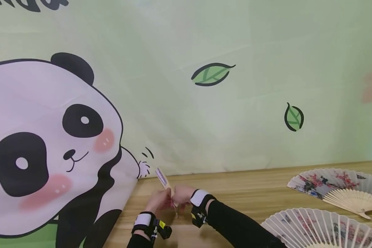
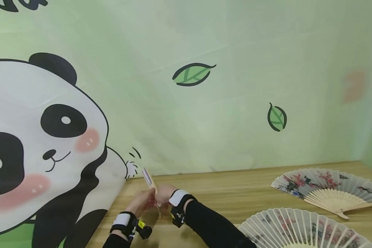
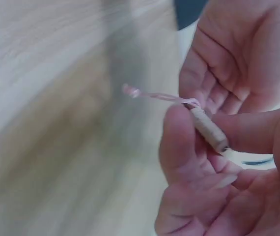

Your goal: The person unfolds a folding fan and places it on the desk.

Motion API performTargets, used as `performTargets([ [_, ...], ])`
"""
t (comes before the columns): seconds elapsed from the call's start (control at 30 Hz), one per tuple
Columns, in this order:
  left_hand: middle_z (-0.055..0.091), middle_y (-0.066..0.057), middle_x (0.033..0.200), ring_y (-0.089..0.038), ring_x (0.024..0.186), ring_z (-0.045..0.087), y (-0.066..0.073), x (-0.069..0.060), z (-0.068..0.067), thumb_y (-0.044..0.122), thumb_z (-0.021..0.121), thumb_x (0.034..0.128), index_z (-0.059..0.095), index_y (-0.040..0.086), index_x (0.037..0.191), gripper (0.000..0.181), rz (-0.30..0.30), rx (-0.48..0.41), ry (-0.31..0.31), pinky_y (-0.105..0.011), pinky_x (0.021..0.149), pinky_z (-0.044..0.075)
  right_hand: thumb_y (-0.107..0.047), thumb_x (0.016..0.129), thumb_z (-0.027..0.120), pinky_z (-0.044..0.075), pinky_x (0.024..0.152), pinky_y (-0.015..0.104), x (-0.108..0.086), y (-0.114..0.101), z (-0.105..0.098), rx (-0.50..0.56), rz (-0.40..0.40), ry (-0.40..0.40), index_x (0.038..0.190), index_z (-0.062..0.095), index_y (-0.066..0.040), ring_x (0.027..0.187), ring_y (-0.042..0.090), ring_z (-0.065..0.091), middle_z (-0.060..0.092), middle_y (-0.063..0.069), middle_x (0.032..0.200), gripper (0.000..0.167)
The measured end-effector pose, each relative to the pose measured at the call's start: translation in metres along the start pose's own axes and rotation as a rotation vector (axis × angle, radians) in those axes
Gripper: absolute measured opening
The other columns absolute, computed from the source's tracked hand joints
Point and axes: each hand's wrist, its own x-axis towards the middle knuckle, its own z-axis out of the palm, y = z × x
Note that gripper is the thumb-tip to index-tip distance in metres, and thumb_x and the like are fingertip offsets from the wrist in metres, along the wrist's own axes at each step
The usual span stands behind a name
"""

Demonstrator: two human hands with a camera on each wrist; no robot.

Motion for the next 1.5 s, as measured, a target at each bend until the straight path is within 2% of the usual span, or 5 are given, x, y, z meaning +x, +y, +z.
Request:
performTargets([
  [0.27, 0.06, -0.009, 0.078, -0.015, 0.066, 0.06, 0.07, -0.019, 0.039, 0.021, 0.051, 0.1026, 0.063, -0.009, 0.1, 0.032, 0.218, 0.149, -0.052, -0.03, 0.063, 0.056, -0.012, 0.095, 0.055, 0.032, 0.034, 0.022, -0.046, -0.007, -0.062, 0.189, -0.094, 0.066, 0.09, 0.064, -0.004, 0.043, 0.019, 0.058, 0.06, 0.008, 0.065, 0.013],
  [0.6, 0.059, -0.005, 0.081, -0.013, 0.068, 0.06, 0.098, -0.052, 0.099, 0.026, 0.06, 0.0988, 0.06, -0.004, 0.098, 0.03, 0.266, -0.034, -0.231, -0.027, 0.064, 0.055, -0.024, 0.099, 0.056, 0.031, 0.037, 0.021, -0.124, 0.011, -0.114, 0.375, -0.081, 0.12, 0.1, 0.064, -0.004, 0.045, 0.015, 0.056, 0.055, 0.004, 0.069, 0.022],
  [0.87, 0.061, -0.006, 0.078, -0.012, 0.062, 0.058, 0.106, -0.074, 0.134, 0.024, 0.059, 0.0992, 0.063, -0.003, 0.103, 0.028, 0.303, -0.152, -0.318, -0.023, 0.057, 0.052, -0.033, 0.1, 0.055, 0.036, 0.043, 0.024, -0.168, 0.022, -0.135, 0.445, -0.102, 0.223, 0.104, 0.058, -0.001, 0.048, 0.015, 0.056, 0.058, 0.005, 0.065, 0.033],
  [1.27, 0.059, -0.005, 0.073, -0.015, 0.059, 0.056, 0.106, -0.088, 0.191, 0.028, 0.057, 0.0997, 0.065, -0.001, 0.101, 0.03, 0.405, -0.099, -0.369, -0.025, 0.054, 0.05, -0.034, 0.106, 0.041, 0.05, 0.056, 0.03, -0.185, 0.053, -0.137, 0.681, -0.062, 0.622, 0.122, 0.061, -0.004, 0.069, 0.021, 0.058, 0.059, 0.012, 0.09, 0.039],
  [1.5, 0.06, -0.004, 0.075, -0.013, 0.06, 0.057, 0.095, -0.08, 0.194, 0.03, 0.054, 0.1013, 0.066, -0.001, 0.106, 0.034, 0.392, -0.095, -0.292, -0.024, 0.054, 0.049, -0.03, 0.103, 0.05, 0.042, 0.044, 0.024, -0.185, 0.064, -0.134, 0.686, -0.072, 0.581, 0.102, 0.062, 0.0, 0.051, 0.016, 0.051, 0.053, 0.007, 0.069, 0.033],
])
